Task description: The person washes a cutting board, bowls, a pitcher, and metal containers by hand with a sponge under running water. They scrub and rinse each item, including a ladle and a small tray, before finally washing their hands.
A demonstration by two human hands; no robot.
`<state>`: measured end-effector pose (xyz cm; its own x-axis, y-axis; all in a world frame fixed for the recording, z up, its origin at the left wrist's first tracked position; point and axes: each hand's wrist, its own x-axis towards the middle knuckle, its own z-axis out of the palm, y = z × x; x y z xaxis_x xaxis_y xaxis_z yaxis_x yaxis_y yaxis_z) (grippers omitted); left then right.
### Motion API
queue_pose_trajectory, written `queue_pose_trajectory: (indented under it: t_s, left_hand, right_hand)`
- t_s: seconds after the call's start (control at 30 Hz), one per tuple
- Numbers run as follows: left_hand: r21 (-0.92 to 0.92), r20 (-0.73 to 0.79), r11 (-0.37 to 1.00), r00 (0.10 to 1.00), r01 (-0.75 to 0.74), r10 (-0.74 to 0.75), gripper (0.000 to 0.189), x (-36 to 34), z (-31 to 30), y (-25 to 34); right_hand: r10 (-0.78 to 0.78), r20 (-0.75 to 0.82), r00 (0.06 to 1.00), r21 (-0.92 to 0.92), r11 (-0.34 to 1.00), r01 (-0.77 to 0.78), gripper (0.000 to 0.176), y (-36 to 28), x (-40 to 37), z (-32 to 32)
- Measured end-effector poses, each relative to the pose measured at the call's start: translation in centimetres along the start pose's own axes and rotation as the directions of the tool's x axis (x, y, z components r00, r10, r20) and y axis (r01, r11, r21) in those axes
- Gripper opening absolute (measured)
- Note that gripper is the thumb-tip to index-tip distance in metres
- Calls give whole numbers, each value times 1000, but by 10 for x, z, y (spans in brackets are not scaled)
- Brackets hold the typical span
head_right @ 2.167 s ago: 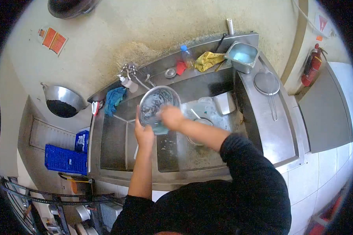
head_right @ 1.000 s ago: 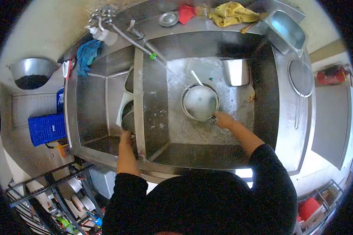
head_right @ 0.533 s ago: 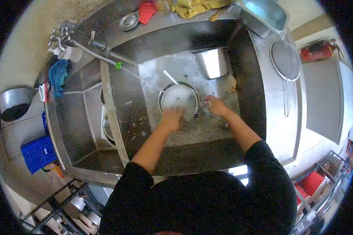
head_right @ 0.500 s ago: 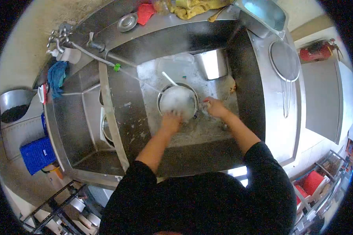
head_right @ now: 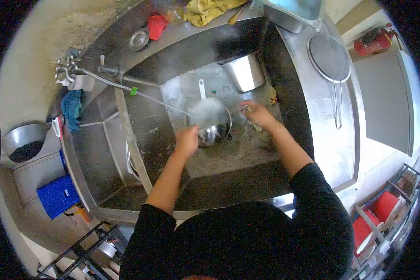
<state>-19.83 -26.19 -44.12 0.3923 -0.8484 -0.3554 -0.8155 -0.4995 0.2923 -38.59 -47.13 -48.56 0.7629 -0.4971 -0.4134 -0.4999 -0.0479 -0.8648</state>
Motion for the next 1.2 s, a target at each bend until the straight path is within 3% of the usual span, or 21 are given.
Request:
queue_pose_trajectory:
  t_s: [0.07,0.13,0.2,0.27,0.33,0.37,0.43,0.5,0.57,0.6,0.67,0.7,0.73,0.77,0.83,0.9,0.97,1.03,1.1,1.13,1.2]
  left_hand:
    - [-363,-214,927,977,-92,13,15,-2,-7,-5]
    - [-324,-182,931,977,-170,115,12,-13,-30,4]
    - [-287,-142,924,965,-253,220,9,-22,-57,24]
    - [-121,-282,844,833,-523,476,6,-29,-88,43]
    - [-76,-329,808,780,-584,533,5,-35,-117,59]
    - [-51,-372,773,730,-633,573,5,-38,-126,63]
    - [-5,-344,755,710,-656,615,7,-49,-132,67]
    - [42,-316,731,685,-681,656,11,-59,-135,68]
    - [117,-531,788,632,-605,564,27,-70,-125,60]
    - [123,-533,785,627,-607,568,27,-74,-117,60]
    - [-121,-795,969,605,-213,34,44,-84,-91,63]
    - [-116,-800,969,599,-216,37,44,-92,-76,60]
    - [-825,-426,536,821,-181,-379,48,-102,-59,55]
    - [-967,168,-240,920,84,-354,52,-112,-56,60]
    - [-945,165,-321,937,60,-309,53,-128,-55,64]
    - [-794,77,-605,977,-61,-200,52,-138,-51,54]
    - [-830,-15,-544,979,-127,-205,54,-144,-53,55]
    - [-949,177,-314,873,30,-454,47,-144,-63,55]
    - [-956,193,-289,838,43,-511,41,-153,-71,45]
    - [-962,212,-262,800,71,-561,35,-157,-72,42]
    - [-982,150,-178,819,60,-554,32,-159,-68,44]
  right_hand:
    - [-44,-42,998,73,996,48,35,-26,-5,-8]
    - [126,19,992,269,955,-126,33,-85,-20,-12]
    - [-145,136,980,444,893,71,32,-93,-22,6]
    - [-206,391,897,339,938,68,44,-112,-34,28]
    - [-179,789,587,242,970,-29,66,-125,-41,36]
    - [-191,786,588,246,969,-14,66,-138,-52,38]
    - [-368,747,554,171,911,375,51,-165,-79,36]
    - [-318,727,609,30,900,434,42,-166,-79,44]
    - [-498,585,640,74,819,569,38,-166,-89,51]
    - [-501,582,640,71,816,574,38,-165,-94,56]
    - [-577,388,719,-172,721,671,37,-162,-104,72]
    - [-582,387,715,-175,715,677,37,-161,-104,79]
    - [-631,343,696,-335,610,718,37,-160,-105,86]
    - [-679,309,666,-486,489,724,37,-161,-108,92]
    - [-705,321,632,-502,439,745,33,-162,-111,104]
    - [-701,339,627,-524,412,745,29,-165,-115,112]
    - [-609,434,664,-502,448,740,29,-174,-114,117]
    - [-504,526,685,-480,490,728,30,-180,-118,116]
    - [-693,529,489,-236,433,870,30,-184,-120,103]
    - [-692,535,485,-235,430,872,30,-177,-110,103]
    - [-485,656,579,-436,382,815,36,-167,-85,101]
